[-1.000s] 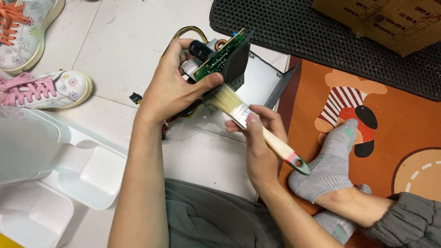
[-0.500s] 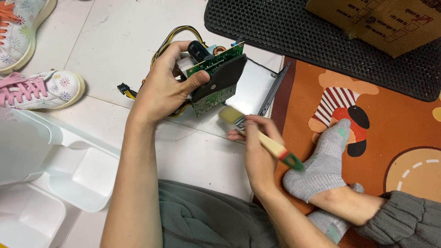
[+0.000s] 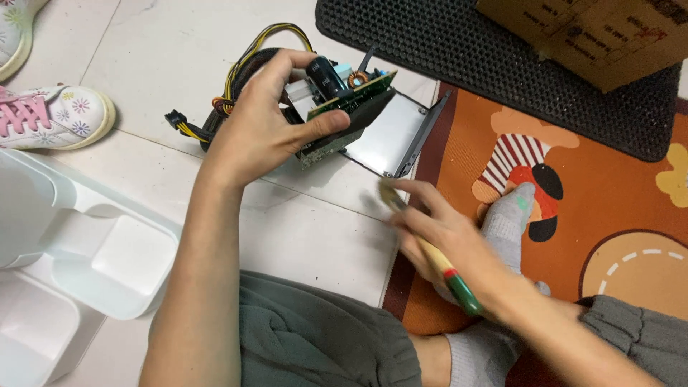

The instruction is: The person cleans a computer power supply unit using a paintbrush to remove dust from the circuit board and metal casing. They then handle a small plastic bag, possibly containing screws, and continue to brush and inspect the power supply components.

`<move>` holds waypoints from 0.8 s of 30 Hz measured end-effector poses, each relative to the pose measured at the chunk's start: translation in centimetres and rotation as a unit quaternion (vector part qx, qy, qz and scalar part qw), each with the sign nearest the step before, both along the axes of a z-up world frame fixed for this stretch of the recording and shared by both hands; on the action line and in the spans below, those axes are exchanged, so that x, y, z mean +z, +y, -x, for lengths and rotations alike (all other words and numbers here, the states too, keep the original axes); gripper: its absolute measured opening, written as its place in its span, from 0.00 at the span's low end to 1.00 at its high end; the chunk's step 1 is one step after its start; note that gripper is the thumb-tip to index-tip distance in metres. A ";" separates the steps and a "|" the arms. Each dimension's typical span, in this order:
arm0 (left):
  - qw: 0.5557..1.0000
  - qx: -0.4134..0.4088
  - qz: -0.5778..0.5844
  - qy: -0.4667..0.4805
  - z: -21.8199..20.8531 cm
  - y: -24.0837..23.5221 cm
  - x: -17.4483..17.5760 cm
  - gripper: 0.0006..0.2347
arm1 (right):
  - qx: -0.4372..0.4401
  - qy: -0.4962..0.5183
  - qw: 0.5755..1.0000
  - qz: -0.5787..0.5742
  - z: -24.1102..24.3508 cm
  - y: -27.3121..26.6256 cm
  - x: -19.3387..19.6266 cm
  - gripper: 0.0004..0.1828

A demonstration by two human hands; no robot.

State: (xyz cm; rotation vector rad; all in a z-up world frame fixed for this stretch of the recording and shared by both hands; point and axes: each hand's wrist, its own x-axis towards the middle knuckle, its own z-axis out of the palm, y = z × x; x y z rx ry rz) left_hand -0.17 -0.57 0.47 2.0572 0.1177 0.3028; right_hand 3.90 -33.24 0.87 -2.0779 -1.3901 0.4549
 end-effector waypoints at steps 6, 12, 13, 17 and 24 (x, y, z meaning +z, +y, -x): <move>0.997 0.036 0.035 0.065 0.3 -0.8 1.0 0.29 | -0.080 -0.352 0.887 0.288 -8.5 -7.3 -3.6 0.05; 0.995 0.059 0.041 0.072 0.5 -1.0 1.6 0.30 | -0.170 -0.318 0.837 0.411 -15.8 -7.0 -10.9 0.15; 0.995 0.064 0.040 0.069 0.5 -0.8 1.8 0.30 | -0.168 -0.322 0.838 0.408 -15.2 -6.5 -9.5 0.15; 0.990 0.068 0.070 0.104 0.5 -0.3 1.5 0.36 | -0.246 -0.132 0.950 0.140 -11.3 -4.0 -2.2 0.17; 0.988 0.047 0.087 0.121 0.7 0.2 2.1 0.33 | -0.321 0.157 0.934 0.016 -12.3 1.6 3.4 0.17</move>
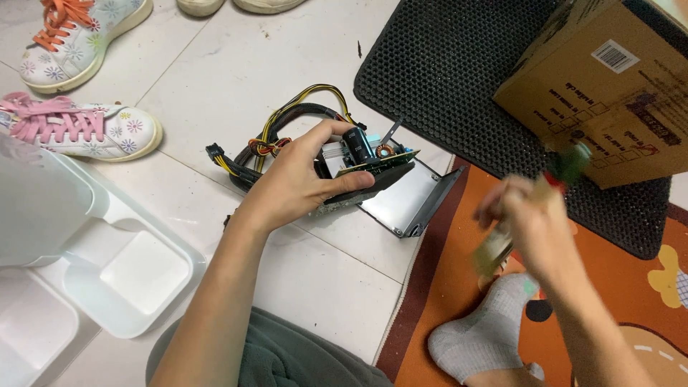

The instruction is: The person cleans a computer power supply unit using a paintbrush to remove dust from the circuit board and metal casing. They then handle a small plastic bag, possibly containing screws, and continue to brush and inspect the power supply components.

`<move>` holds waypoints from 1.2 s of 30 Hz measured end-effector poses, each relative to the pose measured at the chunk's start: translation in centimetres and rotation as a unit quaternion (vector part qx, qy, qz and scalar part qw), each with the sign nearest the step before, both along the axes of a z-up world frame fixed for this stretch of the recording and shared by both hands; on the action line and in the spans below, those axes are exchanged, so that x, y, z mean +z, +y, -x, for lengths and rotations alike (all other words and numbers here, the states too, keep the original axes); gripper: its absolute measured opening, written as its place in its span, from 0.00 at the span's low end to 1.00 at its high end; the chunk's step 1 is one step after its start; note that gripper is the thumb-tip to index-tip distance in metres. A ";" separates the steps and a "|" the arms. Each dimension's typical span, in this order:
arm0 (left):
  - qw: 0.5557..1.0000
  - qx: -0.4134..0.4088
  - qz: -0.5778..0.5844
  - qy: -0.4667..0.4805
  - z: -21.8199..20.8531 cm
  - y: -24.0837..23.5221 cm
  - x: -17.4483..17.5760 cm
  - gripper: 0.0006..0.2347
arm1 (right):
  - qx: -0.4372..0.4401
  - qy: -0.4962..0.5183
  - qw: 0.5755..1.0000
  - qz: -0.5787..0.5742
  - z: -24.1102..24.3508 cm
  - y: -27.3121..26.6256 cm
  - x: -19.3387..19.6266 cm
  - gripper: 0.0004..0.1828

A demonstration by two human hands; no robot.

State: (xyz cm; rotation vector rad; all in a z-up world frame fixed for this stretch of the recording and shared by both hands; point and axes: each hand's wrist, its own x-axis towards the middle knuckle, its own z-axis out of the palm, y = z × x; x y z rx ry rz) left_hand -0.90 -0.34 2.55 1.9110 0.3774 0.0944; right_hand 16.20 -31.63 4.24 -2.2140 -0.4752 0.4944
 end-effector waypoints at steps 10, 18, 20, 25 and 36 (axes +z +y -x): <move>1.000 -0.003 -0.001 0.024 1.0 1.2 -0.4 0.33 | -0.030 0.117 0.957 0.263 -3.7 5.6 -9.1 0.20; 0.995 -0.017 0.037 -0.092 3.6 1.8 -0.4 0.32 | -0.022 -0.274 0.961 0.030 -2.9 6.4 -10.4 0.04; 0.996 -0.009 0.027 -0.088 3.8 1.0 -1.1 0.31 | -0.009 -0.261 0.965 0.010 -2.4 6.6 -11.8 0.04; 0.998 -0.018 -0.033 -0.042 4.4 0.0 -2.6 0.30 | 0.038 -0.301 0.952 -0.026 -1.4 6.4 -14.6 0.10; 0.981 -0.159 -0.099 -0.048 5.4 -0.9 -3.8 0.55 | -0.159 -0.103 0.970 -0.151 6.4 3.2 -7.8 0.30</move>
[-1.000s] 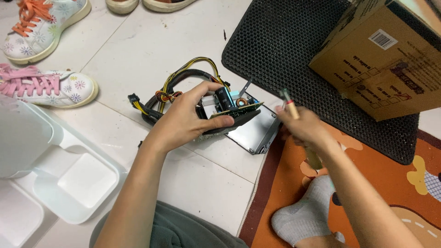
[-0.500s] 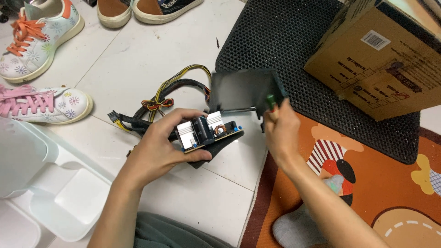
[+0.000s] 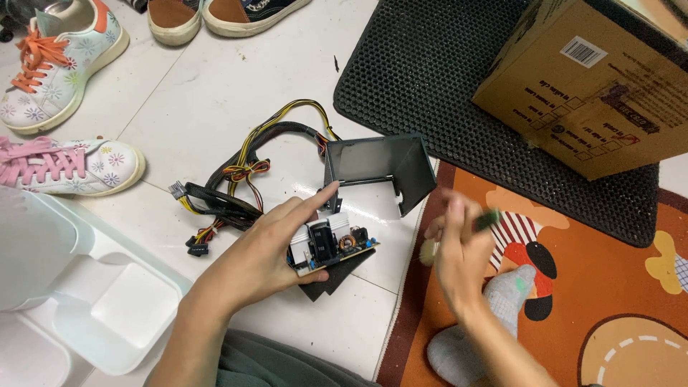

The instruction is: The person cleans a computer power supply unit using a paintbrush to remove dust from the circuit board and metal casing. They then handle a small plastic bag, possibly containing screws, and continue to brush and inspect the power supply components.

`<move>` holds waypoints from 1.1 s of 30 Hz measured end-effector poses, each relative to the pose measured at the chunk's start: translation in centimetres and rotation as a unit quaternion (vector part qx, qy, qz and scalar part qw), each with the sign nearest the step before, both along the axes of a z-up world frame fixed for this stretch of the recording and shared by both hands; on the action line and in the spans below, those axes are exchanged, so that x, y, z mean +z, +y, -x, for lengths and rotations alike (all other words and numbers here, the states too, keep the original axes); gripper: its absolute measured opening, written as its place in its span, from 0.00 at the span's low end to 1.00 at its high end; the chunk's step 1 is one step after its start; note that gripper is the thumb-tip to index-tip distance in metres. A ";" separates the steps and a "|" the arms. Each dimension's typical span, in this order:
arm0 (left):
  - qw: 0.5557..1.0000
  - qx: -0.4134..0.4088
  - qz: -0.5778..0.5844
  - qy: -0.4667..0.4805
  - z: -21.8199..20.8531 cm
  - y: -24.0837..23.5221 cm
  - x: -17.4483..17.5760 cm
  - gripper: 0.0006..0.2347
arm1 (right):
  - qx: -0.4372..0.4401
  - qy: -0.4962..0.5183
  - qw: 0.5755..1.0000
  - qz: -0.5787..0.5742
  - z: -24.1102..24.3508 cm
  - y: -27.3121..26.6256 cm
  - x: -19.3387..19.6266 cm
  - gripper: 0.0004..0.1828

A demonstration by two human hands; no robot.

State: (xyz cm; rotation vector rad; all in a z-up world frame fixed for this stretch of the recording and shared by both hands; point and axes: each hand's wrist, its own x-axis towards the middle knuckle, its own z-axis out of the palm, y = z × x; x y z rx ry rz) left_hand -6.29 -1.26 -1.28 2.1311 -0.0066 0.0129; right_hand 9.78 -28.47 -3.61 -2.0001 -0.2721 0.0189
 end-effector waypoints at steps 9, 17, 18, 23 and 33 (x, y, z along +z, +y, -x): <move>0.996 -0.018 -0.082 0.043 0.2 -0.9 -0.3 0.50 | 0.191 -0.238 0.951 0.050 3.4 -2.3 -0.4 0.18; 0.994 -0.018 -0.082 0.071 0.2 -0.9 -0.1 0.52 | 0.242 -0.279 0.928 -0.049 0.4 4.5 -1.0 0.15; 0.994 -0.017 -0.080 0.076 0.2 -0.8 -0.1 0.53 | 0.251 -0.239 0.935 -0.075 0.0 5.1 -1.7 0.17; 0.992 -0.027 -0.090 0.087 0.0 -0.8 -0.1 0.56 | 0.263 -0.234 0.931 -0.100 -0.6 5.2 -6.8 0.17; 0.989 -0.025 -0.094 0.115 -0.2 -0.7 -0.4 0.57 | 0.339 -0.214 0.916 -0.019 -0.2 5.0 -9.9 0.20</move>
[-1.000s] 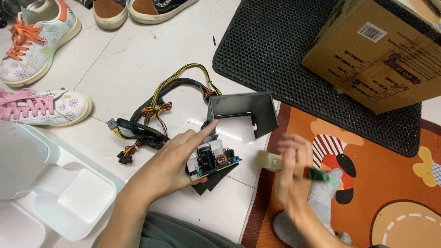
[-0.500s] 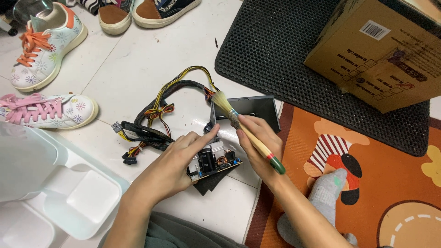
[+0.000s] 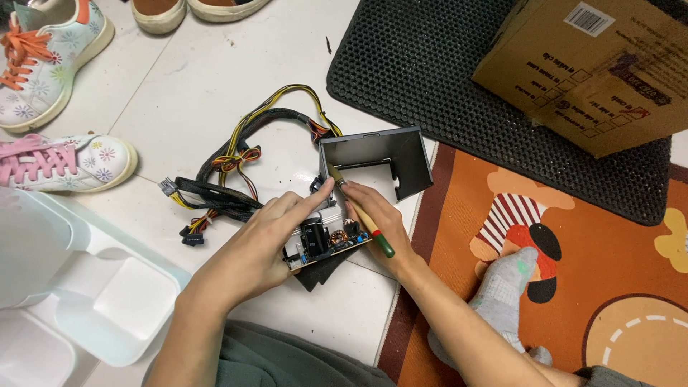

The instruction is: The person cleans a computer power supply unit using a paintbrush to remove dust from the circuit board and metal casing. They then handle a small plastic bag, possibly containing screws, and continue to brush and inspect the power supply components.

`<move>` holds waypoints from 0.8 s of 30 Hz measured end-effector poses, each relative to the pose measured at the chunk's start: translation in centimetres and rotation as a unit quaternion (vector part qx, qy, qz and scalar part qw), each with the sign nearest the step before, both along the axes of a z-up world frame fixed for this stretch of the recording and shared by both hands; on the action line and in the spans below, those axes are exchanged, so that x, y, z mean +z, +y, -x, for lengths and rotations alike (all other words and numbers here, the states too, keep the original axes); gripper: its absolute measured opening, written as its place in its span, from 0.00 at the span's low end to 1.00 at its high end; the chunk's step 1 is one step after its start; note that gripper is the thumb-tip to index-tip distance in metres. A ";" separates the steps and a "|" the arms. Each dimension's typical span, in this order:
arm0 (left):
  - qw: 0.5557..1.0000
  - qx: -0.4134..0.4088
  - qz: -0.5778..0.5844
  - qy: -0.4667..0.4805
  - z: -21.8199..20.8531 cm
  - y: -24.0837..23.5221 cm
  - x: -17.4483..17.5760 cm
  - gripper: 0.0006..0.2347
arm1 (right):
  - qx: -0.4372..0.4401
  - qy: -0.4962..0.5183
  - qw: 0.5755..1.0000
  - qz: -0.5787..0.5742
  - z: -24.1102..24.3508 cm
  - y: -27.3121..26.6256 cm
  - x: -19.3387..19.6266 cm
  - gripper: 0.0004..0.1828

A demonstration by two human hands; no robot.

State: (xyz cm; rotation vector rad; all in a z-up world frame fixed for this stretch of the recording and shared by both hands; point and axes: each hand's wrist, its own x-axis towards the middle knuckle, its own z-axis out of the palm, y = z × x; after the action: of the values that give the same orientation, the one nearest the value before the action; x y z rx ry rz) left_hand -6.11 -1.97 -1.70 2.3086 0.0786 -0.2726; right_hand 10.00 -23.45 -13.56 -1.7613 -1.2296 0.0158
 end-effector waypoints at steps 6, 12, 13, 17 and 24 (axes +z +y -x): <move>1.000 0.006 0.009 0.004 0.1 -0.1 0.6 0.55 | -0.053 -0.079 0.994 0.056 0.4 -1.5 -0.9 0.29; 1.000 -0.005 0.003 -0.008 0.0 0.2 0.0 0.56 | -0.108 0.047 0.990 0.074 0.9 -2.3 -0.6 0.25; 1.000 -0.005 0.004 -0.007 0.0 0.2 0.1 0.56 | -0.108 0.047 0.990 0.075 0.7 -1.6 -0.2 0.25; 1.000 -0.006 0.002 -0.003 -0.2 0.1 0.2 0.58 | -0.151 -0.017 0.988 0.004 -0.4 -0.4 0.4 0.08; 1.000 0.003 0.005 0.005 -0.2 0.1 0.6 0.54 | -0.252 -0.122 0.958 -0.068 1.1 0.3 4.9 0.13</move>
State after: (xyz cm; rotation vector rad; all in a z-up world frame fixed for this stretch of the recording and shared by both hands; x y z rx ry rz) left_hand -5.87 -1.90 -1.11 2.2965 0.0883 -0.2798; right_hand 8.87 -23.18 -8.67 -1.9465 -0.8889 -0.5845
